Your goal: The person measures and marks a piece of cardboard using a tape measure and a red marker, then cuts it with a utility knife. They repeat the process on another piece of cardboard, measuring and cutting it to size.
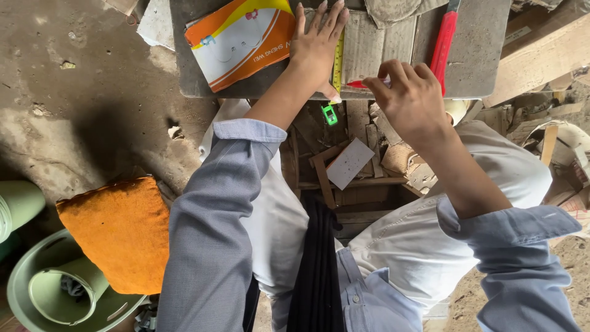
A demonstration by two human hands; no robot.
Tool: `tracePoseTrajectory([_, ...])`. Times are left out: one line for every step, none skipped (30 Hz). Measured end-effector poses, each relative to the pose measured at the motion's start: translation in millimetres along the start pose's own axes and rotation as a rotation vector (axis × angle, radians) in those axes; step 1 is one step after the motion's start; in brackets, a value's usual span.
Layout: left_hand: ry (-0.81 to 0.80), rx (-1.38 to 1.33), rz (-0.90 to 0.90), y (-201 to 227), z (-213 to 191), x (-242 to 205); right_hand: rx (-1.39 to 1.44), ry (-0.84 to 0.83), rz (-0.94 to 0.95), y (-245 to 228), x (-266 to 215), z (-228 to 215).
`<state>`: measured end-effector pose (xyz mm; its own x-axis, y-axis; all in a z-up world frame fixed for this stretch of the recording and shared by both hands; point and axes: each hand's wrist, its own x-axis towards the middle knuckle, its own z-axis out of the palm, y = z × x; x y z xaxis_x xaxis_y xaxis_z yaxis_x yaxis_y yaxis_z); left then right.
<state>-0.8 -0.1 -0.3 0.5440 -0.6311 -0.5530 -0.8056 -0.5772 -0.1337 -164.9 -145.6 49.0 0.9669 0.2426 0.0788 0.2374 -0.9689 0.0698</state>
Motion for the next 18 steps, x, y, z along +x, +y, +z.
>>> tracePoseTrajectory([-0.017, -0.007, 0.000, 0, -2, 0, 0.045, 0.003, 0.032, -1, 1, 0])
tracePoseTrajectory([-0.033, -0.015, 0.000, 0, -4, -1, 0.090, 0.006, 0.064, -2, 1, 0])
tracePoseTrajectory([-0.032, -0.013, 0.005, 1, -5, -1, 0.089, 0.005, 0.069, -1, 1, 2])
tracePoseTrajectory([-0.042, -0.002, -0.002, 1, -5, -1, 0.032, -0.039, 0.025, -1, 0, 3])
tracePoseTrajectory([-0.054, 0.009, -0.013, 0, -6, -2, -0.023, -0.080, -0.022, -1, 1, 6])
tracePoseTrajectory([-0.054, 0.011, -0.012, 1, -7, -1, -0.022, -0.079, -0.021, 1, 0, 6])
tracePoseTrajectory([-0.054, 0.005, -0.009, 1, -6, -1, 0.002, -0.132, 0.015, 3, -1, 6])
tracePoseTrajectory([-0.054, 0.000, -0.006, 1, -6, -2, 0.026, -0.185, 0.051, 4, -1, 5])
tracePoseTrajectory([-0.051, 0.000, -0.007, 1, -7, -3, 0.025, -0.184, 0.052, 5, -4, -3])
tracePoseTrajectory([-0.055, -0.003, -0.002, 1, -8, -4, 0.061, 0.001, 0.049, 7, -7, -12])
tracePoseTrajectory([-0.057, -0.003, 0.003, 0, -11, -5, 0.099, 0.188, 0.044, 8, -9, -21])
tracePoseTrajectory([-0.053, 0.000, 0.003, 0, -15, -9, 0.095, 0.191, 0.046, 17, -17, -14])
tracePoseTrajectory([-0.082, -0.003, 0.001, 0, -20, -12, 0.296, 0.309, 0.129, 27, -24, -8])
tracePoseTrajectory([-0.111, -0.005, -0.001, -1, -25, -15, 0.495, 0.428, 0.211, 37, -31, -1])
tracePoseTrajectory([-0.107, -0.007, -0.005, -1, -26, -14, 0.493, 0.430, 0.205, 50, -41, 17])
tracePoseTrajectory([-0.111, 0.005, -0.006, -1, -26, -13, 0.389, 0.509, 0.316, 64, -50, 36])
tracePoseTrajectory([-0.120, 0.017, -0.004, 0, -24, -14, 0.287, 0.585, 0.427, 75, -62, 55])
tracePoseTrajectory([-0.122, 0.016, -0.006, 0, -20, -17, 0.289, 0.585, 0.426, 76, -69, 65])
